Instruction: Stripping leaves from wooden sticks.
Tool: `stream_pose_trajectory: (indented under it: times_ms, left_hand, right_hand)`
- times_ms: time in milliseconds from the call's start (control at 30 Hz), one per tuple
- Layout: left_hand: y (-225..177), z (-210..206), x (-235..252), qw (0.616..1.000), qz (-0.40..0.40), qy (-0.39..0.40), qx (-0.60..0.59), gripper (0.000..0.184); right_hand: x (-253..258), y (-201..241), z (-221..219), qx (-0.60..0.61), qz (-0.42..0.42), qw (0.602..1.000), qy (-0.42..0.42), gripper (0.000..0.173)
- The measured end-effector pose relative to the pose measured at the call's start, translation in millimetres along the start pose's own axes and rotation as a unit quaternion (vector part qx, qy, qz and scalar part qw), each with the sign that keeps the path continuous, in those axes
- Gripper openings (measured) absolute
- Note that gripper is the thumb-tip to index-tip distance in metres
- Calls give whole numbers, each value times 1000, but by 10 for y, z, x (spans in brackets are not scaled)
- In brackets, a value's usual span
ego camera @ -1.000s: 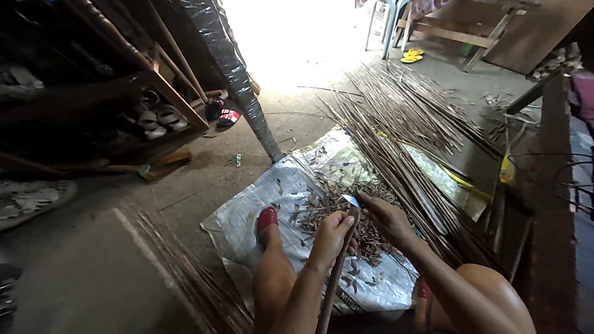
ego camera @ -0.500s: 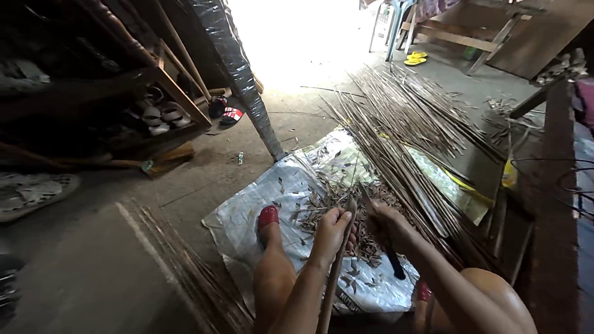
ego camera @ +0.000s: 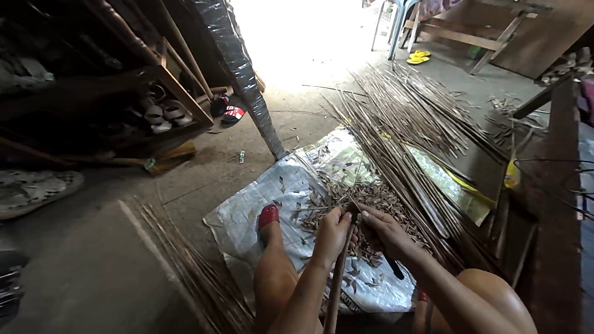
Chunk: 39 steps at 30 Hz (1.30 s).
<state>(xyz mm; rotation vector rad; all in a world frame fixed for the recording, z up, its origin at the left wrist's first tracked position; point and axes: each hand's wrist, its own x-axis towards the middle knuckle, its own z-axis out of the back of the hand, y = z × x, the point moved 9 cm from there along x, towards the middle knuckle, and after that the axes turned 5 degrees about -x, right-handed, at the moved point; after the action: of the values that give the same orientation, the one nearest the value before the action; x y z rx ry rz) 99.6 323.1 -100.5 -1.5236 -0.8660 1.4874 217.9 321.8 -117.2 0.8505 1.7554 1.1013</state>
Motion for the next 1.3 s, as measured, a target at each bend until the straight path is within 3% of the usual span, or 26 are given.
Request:
stream_pose_trajectory:
  times_ms: [100,233,433,500,567,633,700,767,867,1000,1133,1300]
  left_hand:
    - [-12,-2,-24,1000,7,0,-14,20]
    - [-18,-8,-55,998,23,10,-65,17]
    - [-19,-20,-45,998,23,22,-61,16]
    - [-16,-23,-48,997,28,24,-66,16]
    - [-5,-32,-59,996,37,26,-72,16]
    - [18,-49,-69,996,45,30,-77,16]
    - [36,-70,-58,996,46,33,-72,16]
    - [52,-94,-36,997,40,34,-58,16]
    - [71,-165,-21,998,35,50,-33,20]
    - [79,-202,7,997,-15,64,27,14]
    - [38,-123,38,988,-72,57,125,19]
    - [78,-93,43,996,-53,50,58,13]
  right_hand:
    - [2,114,45,-145,87,985,-34,43]
    - [5,186,97,-325,187,925,-62,45]
    - [-113,345,91,-525,268,788,-178,42]
    - [-118,358,117,-541,276,766,-210,43]
    - [-70,344,242,-515,208,800,-226,45]
    - [6,284,447,-423,107,870,-228,53]
    - [58,173,514,-235,50,951,-193,52]
    - [56,70,358,-31,5,995,-94,42]
    - [43,41,139,63,-22,997,37,42]
    - [42,90,215,18,-17,1000,12,36]
    - [58,130,300,11,-12,1000,-20,38]
    - [65,85,241,38,-28,999,-1,39]
